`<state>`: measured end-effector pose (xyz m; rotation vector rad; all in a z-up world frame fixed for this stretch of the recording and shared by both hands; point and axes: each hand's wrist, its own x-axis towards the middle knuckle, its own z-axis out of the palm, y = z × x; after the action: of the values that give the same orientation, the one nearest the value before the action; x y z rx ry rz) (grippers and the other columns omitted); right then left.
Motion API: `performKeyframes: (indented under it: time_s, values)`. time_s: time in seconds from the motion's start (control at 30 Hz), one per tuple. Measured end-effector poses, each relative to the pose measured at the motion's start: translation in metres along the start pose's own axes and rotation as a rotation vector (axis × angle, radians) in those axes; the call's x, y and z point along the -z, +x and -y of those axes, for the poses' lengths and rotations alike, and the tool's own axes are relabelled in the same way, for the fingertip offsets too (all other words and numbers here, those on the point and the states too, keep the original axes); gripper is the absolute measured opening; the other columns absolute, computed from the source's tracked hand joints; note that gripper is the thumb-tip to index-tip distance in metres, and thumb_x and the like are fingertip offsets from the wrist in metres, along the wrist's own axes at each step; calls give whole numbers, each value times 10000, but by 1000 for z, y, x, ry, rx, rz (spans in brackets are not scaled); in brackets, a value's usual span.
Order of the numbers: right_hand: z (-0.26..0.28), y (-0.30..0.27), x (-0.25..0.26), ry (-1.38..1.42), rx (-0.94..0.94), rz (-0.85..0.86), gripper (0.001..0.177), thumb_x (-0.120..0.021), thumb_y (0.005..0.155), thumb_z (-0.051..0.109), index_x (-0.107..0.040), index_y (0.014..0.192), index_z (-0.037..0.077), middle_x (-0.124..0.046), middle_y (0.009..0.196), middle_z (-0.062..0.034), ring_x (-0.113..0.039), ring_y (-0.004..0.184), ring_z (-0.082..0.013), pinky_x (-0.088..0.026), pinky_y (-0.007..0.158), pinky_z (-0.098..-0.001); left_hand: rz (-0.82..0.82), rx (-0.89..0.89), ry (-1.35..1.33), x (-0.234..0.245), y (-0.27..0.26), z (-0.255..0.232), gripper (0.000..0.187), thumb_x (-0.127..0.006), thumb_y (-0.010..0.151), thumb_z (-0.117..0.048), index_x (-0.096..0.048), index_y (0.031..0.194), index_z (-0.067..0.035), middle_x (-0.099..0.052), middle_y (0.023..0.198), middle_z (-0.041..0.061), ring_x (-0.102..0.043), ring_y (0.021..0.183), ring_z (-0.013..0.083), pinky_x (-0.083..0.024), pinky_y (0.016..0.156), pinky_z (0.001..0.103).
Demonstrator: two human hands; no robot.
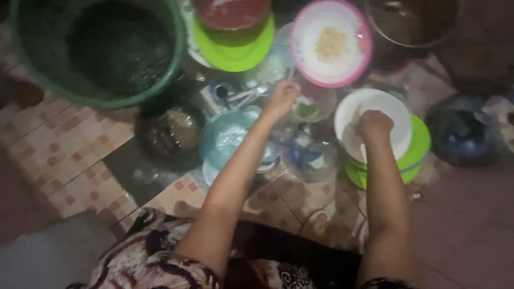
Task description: The person washes bowls, plates, and spoons by hand using a cloth and rinsing them with water from a bucket.
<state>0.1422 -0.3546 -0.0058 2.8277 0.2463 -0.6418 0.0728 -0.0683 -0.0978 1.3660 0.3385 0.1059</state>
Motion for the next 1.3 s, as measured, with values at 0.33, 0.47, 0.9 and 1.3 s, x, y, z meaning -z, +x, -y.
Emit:
performKeyframes:
  time_s: [0.33,0.47,0.9,1.3]
  values:
    - [162,59,-9,225,633,-47,575,-632,1017,519,-667,1196,-26,-703,1129,-272,-662,1076,-428,-514,895,-513,-178,-190,167,86,-21,-15,328,-681,979,-297,-658,1200,-55,-741,1100,96,-714,982,154,-576,822,317]
    - [161,99,-16,98,502,-3,556,-624,1012,503,-666,1210,-14,-699,1150,-267,-657,1094,-423,-507,914,-509,-141,50,-38,173,-42,-53,246,-620,968,-262,-670,1120,-75,-755,983,92,-728,825,152,-597,726,328]
    - [162,119,-59,-32,363,332,504,-597,995,451,-660,1256,25,-683,1216,-250,-643,1151,-407,-485,975,-494,-468,198,487,261,-118,-87,300,-697,854,-318,-717,1054,-95,-755,954,88,-707,901,182,-538,798,325]
    - [159,111,-79,57,434,251,475,-572,979,403,-654,1298,60,-669,1278,-234,-630,1204,-391,-465,1030,-481,-219,51,414,197,-87,-95,357,-667,921,-395,-670,1077,-74,-761,954,119,-732,828,200,-566,751,344]
